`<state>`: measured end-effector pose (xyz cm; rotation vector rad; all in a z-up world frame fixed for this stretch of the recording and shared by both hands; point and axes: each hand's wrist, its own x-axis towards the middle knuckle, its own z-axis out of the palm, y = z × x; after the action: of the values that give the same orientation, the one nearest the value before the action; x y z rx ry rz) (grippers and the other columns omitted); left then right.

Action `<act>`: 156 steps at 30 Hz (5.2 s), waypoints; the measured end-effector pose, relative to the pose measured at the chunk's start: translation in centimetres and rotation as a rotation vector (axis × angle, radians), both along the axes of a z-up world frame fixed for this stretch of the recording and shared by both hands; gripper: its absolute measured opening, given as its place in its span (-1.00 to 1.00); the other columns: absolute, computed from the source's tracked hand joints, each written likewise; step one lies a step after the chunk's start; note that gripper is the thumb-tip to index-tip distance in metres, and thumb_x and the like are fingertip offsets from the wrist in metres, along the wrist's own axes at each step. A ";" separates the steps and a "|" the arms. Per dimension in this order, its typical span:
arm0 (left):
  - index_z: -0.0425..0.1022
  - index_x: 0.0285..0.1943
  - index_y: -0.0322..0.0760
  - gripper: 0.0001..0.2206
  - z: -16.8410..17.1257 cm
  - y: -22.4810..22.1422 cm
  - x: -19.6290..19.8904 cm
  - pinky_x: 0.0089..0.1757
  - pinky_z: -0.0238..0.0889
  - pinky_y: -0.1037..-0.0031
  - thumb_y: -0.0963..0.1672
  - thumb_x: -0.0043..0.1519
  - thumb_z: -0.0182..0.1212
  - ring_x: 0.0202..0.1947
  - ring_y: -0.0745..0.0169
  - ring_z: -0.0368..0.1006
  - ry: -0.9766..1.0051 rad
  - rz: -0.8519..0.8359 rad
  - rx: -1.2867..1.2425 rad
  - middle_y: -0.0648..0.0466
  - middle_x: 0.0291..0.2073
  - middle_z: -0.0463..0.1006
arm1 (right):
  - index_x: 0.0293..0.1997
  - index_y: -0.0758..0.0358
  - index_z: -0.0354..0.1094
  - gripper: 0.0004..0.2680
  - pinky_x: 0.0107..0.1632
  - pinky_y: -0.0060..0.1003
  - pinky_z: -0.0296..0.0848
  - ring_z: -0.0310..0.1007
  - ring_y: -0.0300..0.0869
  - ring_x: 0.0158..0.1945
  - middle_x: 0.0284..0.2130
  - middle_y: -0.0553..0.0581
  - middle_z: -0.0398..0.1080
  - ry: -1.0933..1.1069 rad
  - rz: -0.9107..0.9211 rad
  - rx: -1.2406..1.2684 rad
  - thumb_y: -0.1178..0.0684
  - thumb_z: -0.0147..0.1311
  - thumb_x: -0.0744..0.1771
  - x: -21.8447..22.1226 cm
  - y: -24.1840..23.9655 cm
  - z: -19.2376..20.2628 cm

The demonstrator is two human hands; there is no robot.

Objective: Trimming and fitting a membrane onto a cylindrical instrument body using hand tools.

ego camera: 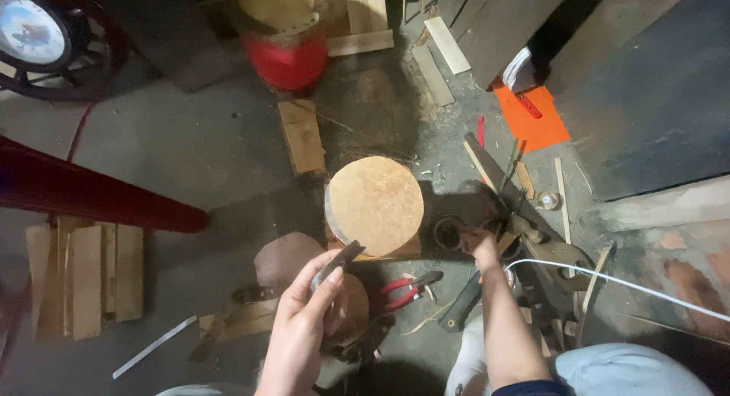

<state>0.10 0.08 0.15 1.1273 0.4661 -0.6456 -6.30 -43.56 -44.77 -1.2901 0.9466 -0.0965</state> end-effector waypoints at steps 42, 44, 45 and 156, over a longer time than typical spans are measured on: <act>0.56 0.05 -0.47 -0.71 -0.2 -2.4 4.1 -0.46 0.12 0.53 -0.17 0.35 -0.06 -0.51 0.25 0.30 0.059 -0.183 -0.154 -0.07 -0.47 0.48 | -0.15 0.35 0.54 -0.90 -0.27 -0.48 0.41 0.38 -0.32 -0.40 -0.26 -0.03 0.47 -0.296 0.677 -0.434 0.27 0.12 0.32 7.1 18.2 45.0; 0.54 0.15 -0.50 -0.67 -0.3 -2.6 4.1 -0.47 0.14 0.56 -0.19 0.33 -0.08 -0.50 0.30 0.33 0.016 -0.198 -0.197 -0.06 -0.43 0.50 | -0.10 0.29 0.54 -0.87 -0.37 -0.51 0.34 0.34 -0.35 -0.46 -0.31 -0.02 0.50 -0.296 0.668 -0.457 0.27 0.16 0.30 7.0 18.4 45.2; 0.53 0.24 -0.52 -0.61 -0.5 -2.8 4.1 -0.48 0.15 0.58 -0.21 0.31 -0.10 -0.49 0.35 0.36 -0.025 -0.215 -0.242 -0.05 -0.38 0.53 | -0.05 0.23 0.54 -0.82 -0.47 -0.54 0.27 0.29 -0.38 -0.53 -0.35 -0.01 0.53 -0.294 0.657 -0.479 0.26 0.20 0.28 7.0 18.5 45.3; 0.54 0.24 -0.36 -0.66 -2.8 -0.6 8.2 -0.29 0.47 0.53 -0.16 0.27 0.22 -0.43 0.28 0.56 0.053 0.287 -0.071 -0.10 -0.34 0.62 | 0.22 0.21 0.42 -0.73 -0.01 -0.10 0.57 0.57 0.04 0.02 -0.03 0.29 0.54 -0.007 0.741 -0.519 -0.03 0.06 0.40 8.7 18.4 40.7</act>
<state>8.33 -0.49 -2.68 0.9552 0.6324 -0.4382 2.42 -25.20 -4.06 -2.0486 0.3913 0.2464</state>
